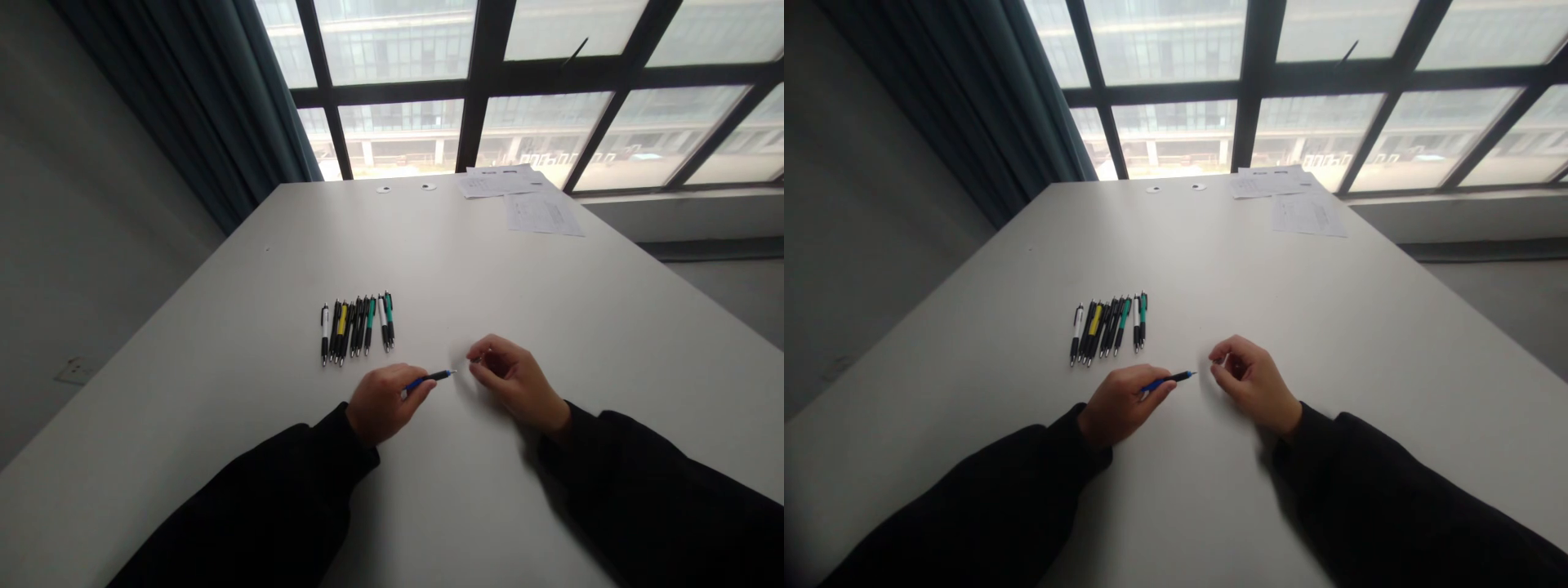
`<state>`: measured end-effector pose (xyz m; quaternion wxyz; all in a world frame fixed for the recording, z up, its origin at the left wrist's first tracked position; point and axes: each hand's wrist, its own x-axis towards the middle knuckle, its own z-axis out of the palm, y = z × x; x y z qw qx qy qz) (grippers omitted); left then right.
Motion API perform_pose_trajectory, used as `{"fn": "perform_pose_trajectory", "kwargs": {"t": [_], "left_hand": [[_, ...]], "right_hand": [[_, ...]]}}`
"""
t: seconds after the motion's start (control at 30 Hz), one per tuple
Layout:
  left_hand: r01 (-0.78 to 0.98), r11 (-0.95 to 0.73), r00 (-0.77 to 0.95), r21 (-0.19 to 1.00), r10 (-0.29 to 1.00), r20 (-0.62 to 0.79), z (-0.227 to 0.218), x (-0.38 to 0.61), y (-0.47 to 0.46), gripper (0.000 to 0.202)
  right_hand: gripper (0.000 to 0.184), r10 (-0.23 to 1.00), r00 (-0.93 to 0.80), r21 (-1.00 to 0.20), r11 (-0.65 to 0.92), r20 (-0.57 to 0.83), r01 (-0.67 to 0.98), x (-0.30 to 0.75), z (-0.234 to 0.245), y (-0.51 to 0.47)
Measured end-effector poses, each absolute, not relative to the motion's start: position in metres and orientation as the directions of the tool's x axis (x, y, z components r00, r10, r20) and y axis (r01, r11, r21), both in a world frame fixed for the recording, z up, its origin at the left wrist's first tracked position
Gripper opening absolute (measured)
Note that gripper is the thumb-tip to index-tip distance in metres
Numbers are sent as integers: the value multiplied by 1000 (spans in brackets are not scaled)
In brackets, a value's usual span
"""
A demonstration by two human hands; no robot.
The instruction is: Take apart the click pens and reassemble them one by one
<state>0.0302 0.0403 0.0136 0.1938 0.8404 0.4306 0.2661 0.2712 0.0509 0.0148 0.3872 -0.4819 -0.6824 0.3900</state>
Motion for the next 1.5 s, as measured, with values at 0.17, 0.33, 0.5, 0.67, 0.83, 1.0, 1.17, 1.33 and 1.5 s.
{"fn": "perform_pose_trajectory", "kwargs": {"t": [0.17, 0.33, 0.5, 0.67, 0.83, 1.0, 1.17, 1.33, 1.5], "left_hand": [[621, -556, 493, 553, 825, 277, 13, 30, 41, 25], [622, -571, 507, 535, 815, 280, 13, 30, 40, 25], [626, -570, 515, 532, 815, 267, 12, 31, 40, 25], [628, -568, 513, 532, 816, 265, 12, 31, 40, 25], [624, -575, 521, 529, 811, 266, 13, 30, 41, 25], [626, -564, 524, 538, 816, 245, 15, 31, 40, 26], [636, -558, 522, 534, 820, 235, 15, 32, 40, 25], [643, -554, 522, 528, 822, 228, 14, 32, 40, 26], [640, -549, 530, 537, 822, 210, 14, 32, 40, 25]], "right_hand": [[8, 905, -336, -661, 422, 262, 620, 288, 13, 65], [12, 912, -362, -676, 390, 191, 626, 287, 11, 67], [14, 917, -361, -701, 370, 170, 610, 288, 11, 68], [15, 915, -364, -709, 373, 175, 598, 288, 11, 68], [15, 916, -335, -679, 390, 218, 623, 286, 14, 64], [12, 864, -316, -654, 503, 392, 564, 282, 20, 51], [24, 749, -544, -628, 639, 378, 444, 278, 23, 44], [20, 739, -559, -644, 642, 375, 416, 276, 19, 45], [12, 728, -539, -635, 663, 423, 396, 276, 13, 47]]}}
